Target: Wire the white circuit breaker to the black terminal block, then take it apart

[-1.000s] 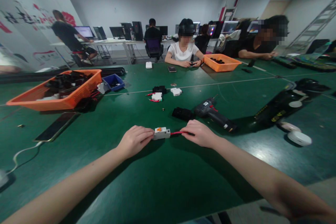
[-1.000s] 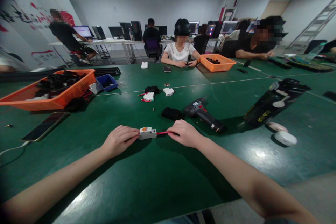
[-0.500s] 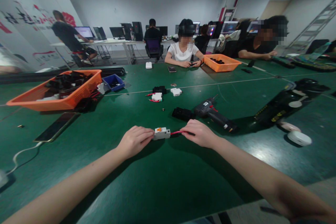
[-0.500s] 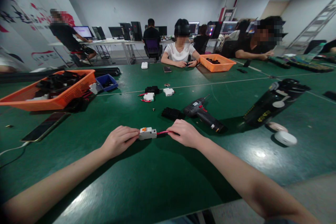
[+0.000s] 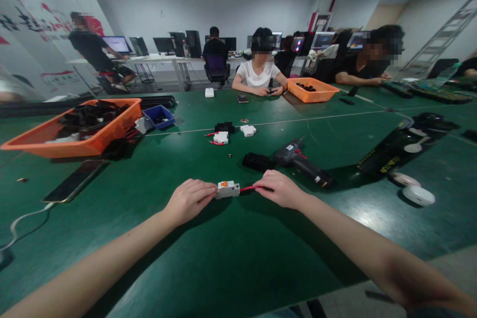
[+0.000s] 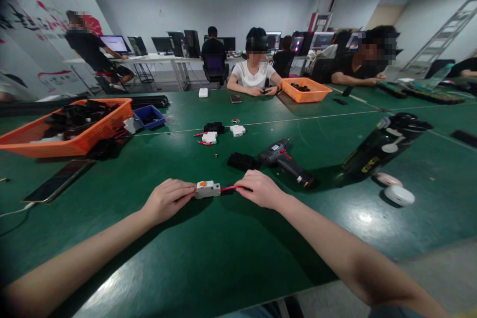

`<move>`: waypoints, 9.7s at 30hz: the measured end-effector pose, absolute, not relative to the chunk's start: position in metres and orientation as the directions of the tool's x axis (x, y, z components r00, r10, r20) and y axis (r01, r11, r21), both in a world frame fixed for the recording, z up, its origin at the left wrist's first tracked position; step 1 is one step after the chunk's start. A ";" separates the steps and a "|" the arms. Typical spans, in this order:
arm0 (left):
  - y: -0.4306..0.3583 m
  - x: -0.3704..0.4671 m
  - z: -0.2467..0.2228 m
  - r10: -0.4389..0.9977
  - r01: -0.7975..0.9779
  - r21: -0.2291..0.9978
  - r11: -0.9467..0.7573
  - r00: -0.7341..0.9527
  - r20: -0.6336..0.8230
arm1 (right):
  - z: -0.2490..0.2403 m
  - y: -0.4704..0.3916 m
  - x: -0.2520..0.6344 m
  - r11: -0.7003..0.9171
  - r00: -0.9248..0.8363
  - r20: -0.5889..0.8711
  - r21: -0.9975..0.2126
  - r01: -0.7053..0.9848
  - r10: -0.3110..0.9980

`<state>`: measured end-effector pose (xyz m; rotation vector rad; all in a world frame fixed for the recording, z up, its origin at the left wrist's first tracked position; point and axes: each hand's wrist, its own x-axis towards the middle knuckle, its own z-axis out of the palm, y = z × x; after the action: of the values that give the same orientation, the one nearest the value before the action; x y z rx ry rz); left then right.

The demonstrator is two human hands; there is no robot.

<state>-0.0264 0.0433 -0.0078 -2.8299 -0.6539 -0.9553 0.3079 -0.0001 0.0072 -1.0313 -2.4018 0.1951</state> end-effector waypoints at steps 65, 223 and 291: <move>0.029 -0.032 0.000 0.340 0.451 -0.041 -0.892 0.726 0.597 | 0.184 -0.101 0.278 -0.564 0.052 -0.599 -0.776 -0.282 0.799; 0.008 0.016 0.011 0.507 0.630 -0.208 -0.748 0.745 0.434 | 0.017 -0.011 0.322 0.282 -0.128 0.543 -0.211 0.936 0.830; 0.001 0.024 0.013 0.612 0.718 -0.250 -0.650 0.689 0.387 | 0.008 -0.001 0.330 0.335 -0.190 0.336 -0.451 0.827 0.922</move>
<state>0.0239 0.0013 0.0130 -2.5169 -1.0380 -0.3790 0.3299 -0.0009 0.0081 -1.5281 -2.0540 0.2253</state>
